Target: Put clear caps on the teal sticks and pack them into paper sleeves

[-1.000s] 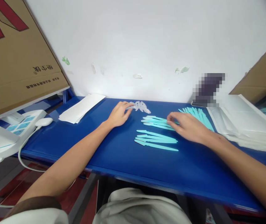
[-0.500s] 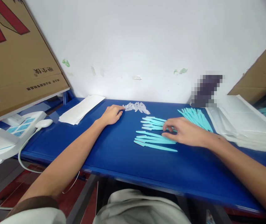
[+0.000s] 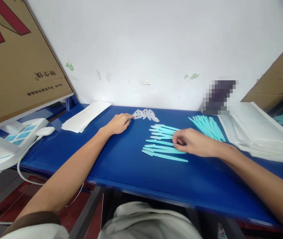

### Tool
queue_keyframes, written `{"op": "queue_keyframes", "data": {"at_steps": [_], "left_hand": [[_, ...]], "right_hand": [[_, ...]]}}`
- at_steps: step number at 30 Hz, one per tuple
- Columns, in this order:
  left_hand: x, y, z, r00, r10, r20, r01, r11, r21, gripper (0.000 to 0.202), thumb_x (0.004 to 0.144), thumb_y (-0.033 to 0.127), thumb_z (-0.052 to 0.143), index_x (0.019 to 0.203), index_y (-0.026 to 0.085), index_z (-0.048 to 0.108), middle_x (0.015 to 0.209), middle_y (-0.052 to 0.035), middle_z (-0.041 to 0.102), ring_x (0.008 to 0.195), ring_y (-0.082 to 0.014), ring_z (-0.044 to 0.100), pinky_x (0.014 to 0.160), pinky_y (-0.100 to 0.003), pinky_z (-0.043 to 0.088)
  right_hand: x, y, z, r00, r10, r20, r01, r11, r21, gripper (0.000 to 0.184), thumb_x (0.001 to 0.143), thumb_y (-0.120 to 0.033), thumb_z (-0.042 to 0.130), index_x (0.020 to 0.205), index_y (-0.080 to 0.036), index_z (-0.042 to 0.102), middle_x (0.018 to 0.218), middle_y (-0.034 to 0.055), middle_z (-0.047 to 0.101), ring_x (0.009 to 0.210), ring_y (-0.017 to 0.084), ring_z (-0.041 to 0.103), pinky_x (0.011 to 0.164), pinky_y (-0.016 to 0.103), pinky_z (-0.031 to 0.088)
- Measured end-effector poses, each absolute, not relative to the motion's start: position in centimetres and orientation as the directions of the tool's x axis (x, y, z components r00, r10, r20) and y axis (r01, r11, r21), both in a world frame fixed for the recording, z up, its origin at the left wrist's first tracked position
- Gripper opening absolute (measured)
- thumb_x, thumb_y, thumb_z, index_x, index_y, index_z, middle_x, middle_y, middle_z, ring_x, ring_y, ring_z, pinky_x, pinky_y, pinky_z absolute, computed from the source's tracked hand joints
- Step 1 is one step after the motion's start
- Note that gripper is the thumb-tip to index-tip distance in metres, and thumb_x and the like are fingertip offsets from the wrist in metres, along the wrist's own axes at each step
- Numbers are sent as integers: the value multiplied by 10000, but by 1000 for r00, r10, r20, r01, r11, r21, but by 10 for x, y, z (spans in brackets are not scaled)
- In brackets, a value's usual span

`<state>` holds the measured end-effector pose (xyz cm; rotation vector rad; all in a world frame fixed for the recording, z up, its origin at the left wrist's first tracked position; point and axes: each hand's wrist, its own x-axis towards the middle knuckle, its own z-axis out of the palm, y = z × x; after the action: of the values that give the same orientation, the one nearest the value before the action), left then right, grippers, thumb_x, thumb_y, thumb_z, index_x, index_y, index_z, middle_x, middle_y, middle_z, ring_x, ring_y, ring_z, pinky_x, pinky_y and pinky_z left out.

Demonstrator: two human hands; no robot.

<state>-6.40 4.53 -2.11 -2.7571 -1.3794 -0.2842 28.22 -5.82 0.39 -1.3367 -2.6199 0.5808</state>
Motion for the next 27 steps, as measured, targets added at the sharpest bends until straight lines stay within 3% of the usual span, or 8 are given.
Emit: {"op": "queue_keyframes", "data": {"at_steps": [4, 10, 14, 16, 22, 27], "left_hand": [[-68, 45, -15, 576, 800, 168, 796, -596, 106, 497, 958, 258, 408, 1415, 162, 576, 1351, -119, 661, 1235, -276, 614, 1064, -412, 460], [-69, 40, -5, 417, 892, 177, 848, -451, 279, 502, 872, 264, 575, 1360, 156, 626, 1156, -104, 734, 917, -215, 704, 853, -316, 533], [-73, 38, 1, 283, 955, 91, 932, -296, 212, 391, 844, 463, 662, 1065, 153, 755, 868, -94, 758, 817, -245, 696, 775, -326, 501], [-74, 36, 4, 271, 961, 54, 942, -276, 189, 315, 843, 463, 666, 929, 176, 763, 805, -83, 752, 778, -238, 685, 739, -320, 481], [-61, 31, -6, 397, 905, 156, 909, -411, 74, 249, 938, 358, 532, 941, 185, 711, 976, -113, 727, 909, -261, 654, 793, -344, 472], [-45, 25, -15, 553, 811, 188, 804, -579, 132, 254, 964, 370, 511, 981, 182, 681, 1022, -111, 694, 1042, -295, 574, 932, -415, 449]], "right_hand": [[278, -59, 2, -549, 836, 18, 785, 523, -332, 139, 825, -264, 560, 693, -220, 572, 601, -32, 508, 544, 124, 421, 544, 283, 300], [278, -58, -2, -526, 839, 138, 778, 540, -320, 146, 815, -260, 562, 677, -221, 588, 529, -49, 458, 510, 119, 407, 586, 286, 333], [281, -57, -6, -477, 857, 193, 766, 513, -387, 114, 809, -275, 577, 720, -217, 619, 535, -48, 487, 493, 116, 431, 538, 271, 332], [281, -56, -7, -461, 857, 231, 755, 516, -404, 108, 811, -269, 574, 727, -213, 613, 541, -49, 505, 486, 110, 444, 527, 263, 336], [279, -60, -1, -457, 844, 279, 763, 534, -364, 131, 872, -295, 537, 796, -209, 599, 616, -22, 572, 535, 127, 498, 548, 264, 355], [276, -63, 3, -503, 836, 219, 775, 549, -314, 203, 961, -343, 462, 863, -214, 583, 686, 3, 646, 520, 134, 490, 575, 283, 339]]}}
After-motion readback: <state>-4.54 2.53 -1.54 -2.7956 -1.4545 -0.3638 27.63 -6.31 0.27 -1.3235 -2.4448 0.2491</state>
